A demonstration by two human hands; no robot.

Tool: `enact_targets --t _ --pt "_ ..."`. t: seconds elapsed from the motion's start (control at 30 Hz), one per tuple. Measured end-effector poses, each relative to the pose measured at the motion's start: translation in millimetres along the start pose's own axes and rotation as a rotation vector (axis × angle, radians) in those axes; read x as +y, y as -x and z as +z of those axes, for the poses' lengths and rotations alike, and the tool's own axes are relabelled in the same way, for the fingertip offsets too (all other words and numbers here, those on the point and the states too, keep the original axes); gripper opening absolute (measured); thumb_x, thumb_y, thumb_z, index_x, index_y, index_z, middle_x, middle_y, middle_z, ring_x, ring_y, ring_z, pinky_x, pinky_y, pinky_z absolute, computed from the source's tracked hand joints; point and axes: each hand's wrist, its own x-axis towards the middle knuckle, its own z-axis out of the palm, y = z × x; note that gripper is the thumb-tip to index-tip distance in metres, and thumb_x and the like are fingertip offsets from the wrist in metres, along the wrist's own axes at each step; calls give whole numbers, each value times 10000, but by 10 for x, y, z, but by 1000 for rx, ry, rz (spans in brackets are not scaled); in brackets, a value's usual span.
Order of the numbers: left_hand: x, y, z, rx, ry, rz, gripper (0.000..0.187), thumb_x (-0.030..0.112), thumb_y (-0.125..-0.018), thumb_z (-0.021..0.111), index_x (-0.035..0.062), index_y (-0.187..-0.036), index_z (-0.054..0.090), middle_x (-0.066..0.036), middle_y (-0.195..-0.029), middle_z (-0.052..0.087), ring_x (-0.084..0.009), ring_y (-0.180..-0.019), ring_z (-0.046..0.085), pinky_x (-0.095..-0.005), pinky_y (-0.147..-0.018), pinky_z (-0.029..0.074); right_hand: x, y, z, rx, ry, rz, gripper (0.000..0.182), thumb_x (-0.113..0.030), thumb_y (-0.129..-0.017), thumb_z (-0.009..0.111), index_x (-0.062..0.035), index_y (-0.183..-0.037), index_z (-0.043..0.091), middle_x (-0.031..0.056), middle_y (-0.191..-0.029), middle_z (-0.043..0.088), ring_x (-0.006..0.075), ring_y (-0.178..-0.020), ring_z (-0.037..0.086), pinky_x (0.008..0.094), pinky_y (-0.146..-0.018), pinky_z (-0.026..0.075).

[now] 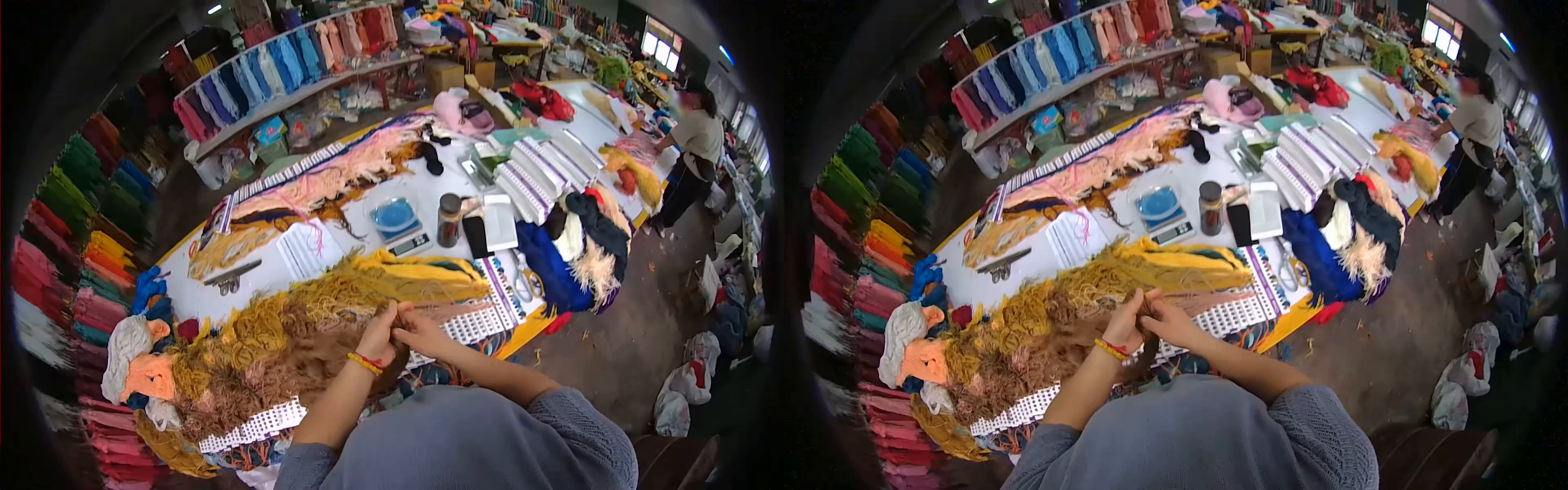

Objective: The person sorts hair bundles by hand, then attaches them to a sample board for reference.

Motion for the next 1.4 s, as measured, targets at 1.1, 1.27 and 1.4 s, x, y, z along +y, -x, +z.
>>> enact_targets --t 1.1,1.27,1.4 --pt "-205 318 1055 -38 -78 205 231 123 -849 512 -34 -1017 535 -92 -893 582 -173 -774 571 -292 -679 470 -558 691 -864 -55 -430 90 117 -138 -816 541 -56 -732 530 -23 -612 493 45 -514 430 183 -461 328" --pt "-190 283 930 30 10 294 156 76 -813 556 -35 -920 578 -57 -796 584 -138 -671 538 -260 -580 432 -559 659 -784 12 -602 187 112 -170 -842 516 -66 -843 556 8 -757 587 56 -547 492 185 -496 392" --pt "-129 326 934 70 -91 238 172 81 -812 559 -47 -925 577 -79 -752 588 -148 -618 549 -259 -560 443 -507 672 -802 -11 -677 205 91 -117 -837 516 -43 -885 538 46 -779 599 74 -552 496 190 -520 404"
